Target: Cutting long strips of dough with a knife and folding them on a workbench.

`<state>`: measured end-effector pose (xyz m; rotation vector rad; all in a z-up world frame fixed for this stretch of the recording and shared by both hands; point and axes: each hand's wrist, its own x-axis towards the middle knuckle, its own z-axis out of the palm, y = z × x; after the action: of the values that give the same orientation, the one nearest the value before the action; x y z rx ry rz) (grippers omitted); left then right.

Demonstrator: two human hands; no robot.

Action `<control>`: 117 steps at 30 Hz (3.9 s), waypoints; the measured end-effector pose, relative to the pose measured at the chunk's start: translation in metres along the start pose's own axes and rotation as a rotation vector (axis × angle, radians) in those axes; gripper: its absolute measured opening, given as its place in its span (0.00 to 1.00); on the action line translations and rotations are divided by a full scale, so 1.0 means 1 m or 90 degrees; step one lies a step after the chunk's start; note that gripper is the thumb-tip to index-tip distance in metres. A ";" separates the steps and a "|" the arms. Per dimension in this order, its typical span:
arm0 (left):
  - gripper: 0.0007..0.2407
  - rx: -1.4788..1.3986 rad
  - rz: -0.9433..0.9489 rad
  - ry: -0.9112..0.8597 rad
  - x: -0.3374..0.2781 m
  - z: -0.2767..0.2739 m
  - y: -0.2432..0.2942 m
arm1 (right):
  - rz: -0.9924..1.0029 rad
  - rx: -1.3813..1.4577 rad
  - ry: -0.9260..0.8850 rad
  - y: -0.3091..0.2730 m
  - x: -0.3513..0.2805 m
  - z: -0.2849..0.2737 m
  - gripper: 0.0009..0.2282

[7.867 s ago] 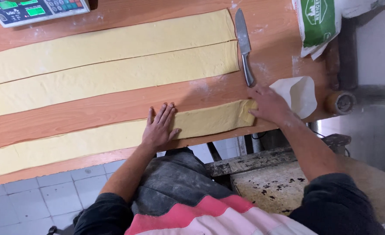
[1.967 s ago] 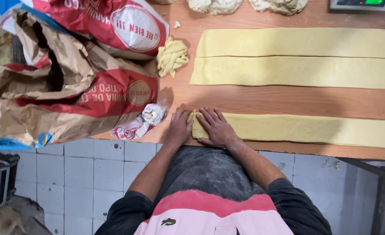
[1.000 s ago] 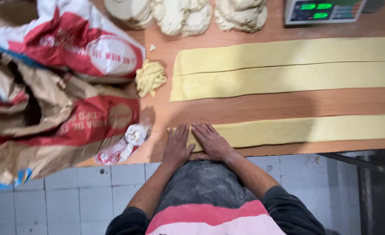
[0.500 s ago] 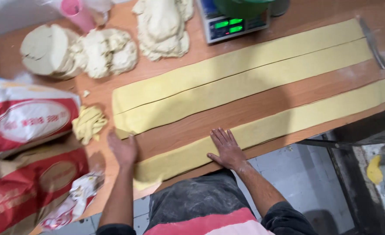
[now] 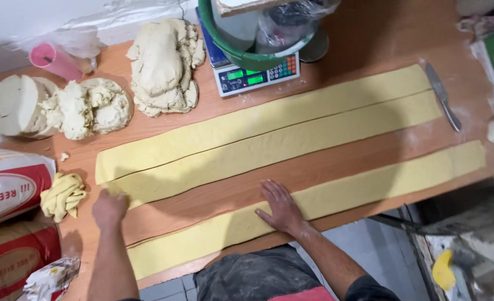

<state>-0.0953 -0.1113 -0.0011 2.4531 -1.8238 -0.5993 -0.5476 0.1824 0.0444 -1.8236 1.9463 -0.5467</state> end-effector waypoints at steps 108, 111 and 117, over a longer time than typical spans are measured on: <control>0.19 -0.600 -0.146 -0.387 -0.136 0.100 0.263 | 0.547 0.507 0.002 0.219 0.122 -0.084 0.23; 0.18 -0.727 -0.164 -0.426 -0.143 0.118 0.241 | 0.569 0.809 0.051 0.243 0.108 -0.069 0.25; 0.17 -0.634 -0.162 -0.412 -0.148 0.110 0.253 | 0.614 0.821 -0.034 0.258 0.103 -0.055 0.23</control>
<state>-0.3977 -0.0313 0.0021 1.8440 -0.8506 -1.9025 -0.7988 0.0961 -0.0546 -0.0840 1.4898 -0.9965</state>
